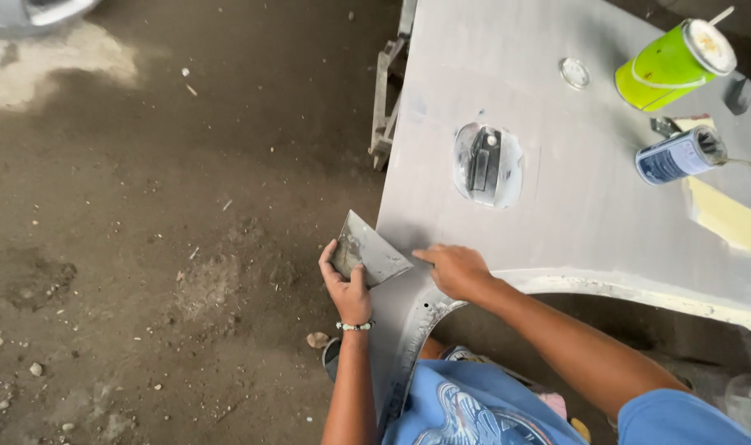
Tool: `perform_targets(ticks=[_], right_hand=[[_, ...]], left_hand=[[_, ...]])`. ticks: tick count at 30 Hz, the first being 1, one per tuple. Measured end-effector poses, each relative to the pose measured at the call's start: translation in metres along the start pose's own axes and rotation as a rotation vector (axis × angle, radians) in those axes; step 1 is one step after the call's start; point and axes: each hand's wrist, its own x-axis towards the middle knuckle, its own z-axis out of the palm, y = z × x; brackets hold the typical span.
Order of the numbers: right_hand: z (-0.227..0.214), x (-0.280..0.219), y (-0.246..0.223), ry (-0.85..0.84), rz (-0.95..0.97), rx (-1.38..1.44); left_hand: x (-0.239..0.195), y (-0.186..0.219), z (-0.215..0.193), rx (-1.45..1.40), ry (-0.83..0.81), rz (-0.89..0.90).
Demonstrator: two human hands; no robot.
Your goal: The person uses a putty knife to apply and smooth a gray filler substance onto a white car door panel. They repeatedly scoop the filler from a can and spread it over the surface, focusing on the area around the door handle and the edges of the panel.
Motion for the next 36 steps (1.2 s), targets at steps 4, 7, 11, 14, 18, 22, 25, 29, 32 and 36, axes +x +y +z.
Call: perform_targets(ticks=[4,7,11,14,18,22,25,29,32,36], right_hand=[[-0.069,-0.014,-0.011,0.016,0.202,0.400],[-0.105,-0.033,-0.002,0.084,0.504,0.773],[-0.134,-0.050,0.008,0.401,0.317,1.375],[-0.135,-0.067,0.016,0.462,0.284,1.610],[-0.153,-0.083,0.022,0.514,0.258,1.703],[-0.132,-0.097,0.049,0.478,0.452,1.440],[-0.121,-0.112,0.053,0.507,0.317,1.265],[-0.123,-0.125,0.064,0.566,0.140,1.139],[-0.115,-0.134,0.079,0.519,0.189,1.060],[-0.074,-0.142,0.117,0.433,0.224,0.973]], left_hand=[[-0.009,0.011,-0.003,-0.123,0.042,-0.043],[-0.028,0.033,0.006,-0.001,0.052,0.000],[-0.030,0.057,0.047,-0.108,0.039,-0.054],[-0.036,0.084,0.075,-0.088,0.025,-0.035],[-0.038,0.089,0.119,-0.062,0.060,-0.025],[-0.038,0.108,0.159,0.044,0.033,0.066],[-0.044,0.118,0.185,0.049,-0.023,0.077],[-0.043,0.106,0.210,0.011,-0.082,0.045],[-0.047,0.099,0.225,0.012,-0.098,-0.009],[-0.047,0.081,0.246,-0.059,-0.108,-0.051]])
